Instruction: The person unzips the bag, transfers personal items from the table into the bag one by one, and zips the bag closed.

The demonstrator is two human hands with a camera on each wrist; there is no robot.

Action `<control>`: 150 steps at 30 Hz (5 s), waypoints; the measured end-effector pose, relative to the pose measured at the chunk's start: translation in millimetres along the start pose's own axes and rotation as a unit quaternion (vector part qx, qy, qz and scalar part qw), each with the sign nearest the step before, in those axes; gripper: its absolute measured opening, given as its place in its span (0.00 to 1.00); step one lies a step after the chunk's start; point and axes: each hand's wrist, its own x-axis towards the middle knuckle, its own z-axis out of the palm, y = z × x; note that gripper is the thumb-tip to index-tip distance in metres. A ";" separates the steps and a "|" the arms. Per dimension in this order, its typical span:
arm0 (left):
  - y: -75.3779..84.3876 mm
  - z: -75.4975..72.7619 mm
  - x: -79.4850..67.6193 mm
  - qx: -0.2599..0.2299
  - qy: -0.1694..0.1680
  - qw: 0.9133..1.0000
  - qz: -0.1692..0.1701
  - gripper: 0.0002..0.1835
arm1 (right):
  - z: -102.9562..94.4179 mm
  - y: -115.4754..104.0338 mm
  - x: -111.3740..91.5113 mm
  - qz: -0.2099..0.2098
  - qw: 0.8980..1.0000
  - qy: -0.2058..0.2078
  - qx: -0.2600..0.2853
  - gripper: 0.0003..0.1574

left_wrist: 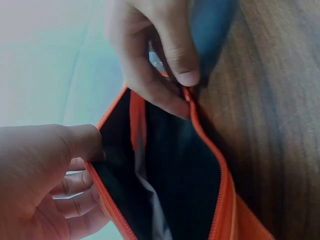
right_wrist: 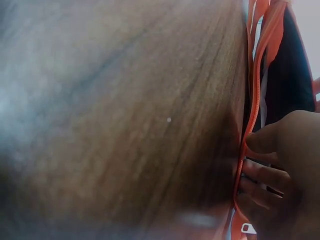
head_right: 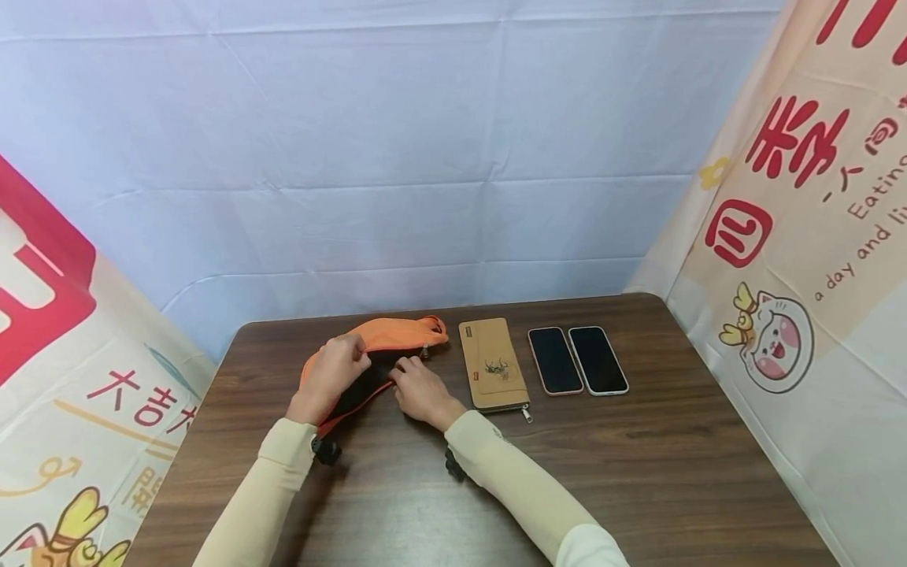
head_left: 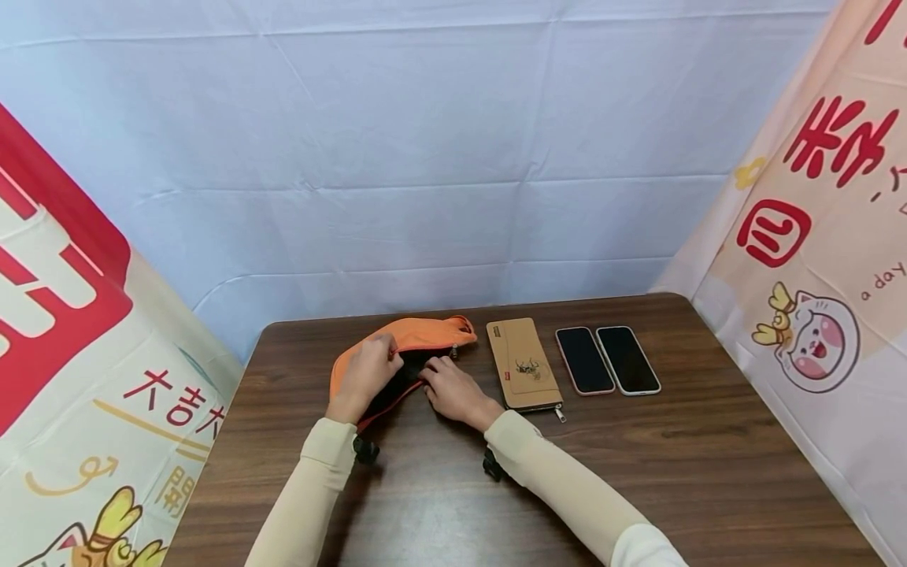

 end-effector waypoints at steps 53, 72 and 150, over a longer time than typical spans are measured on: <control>9.8 -39.9 3.3 -0.091 0.025 0.995 -0.038 0.03 | -5.0 9.3 2.9 -0.002 1.000 -0.018 0.010 0.14; 13.1 -33.6 4.4 -0.099 0.015 0.994 -0.038 0.05 | -22.7 12.8 0.2 -0.017 0.999 0.034 0.018 0.11; 10.6 -28.8 2.8 -0.099 0.008 0.994 -0.051 0.04 | -94.9 100.7 -33.8 0.111 0.991 0.075 -0.011 0.23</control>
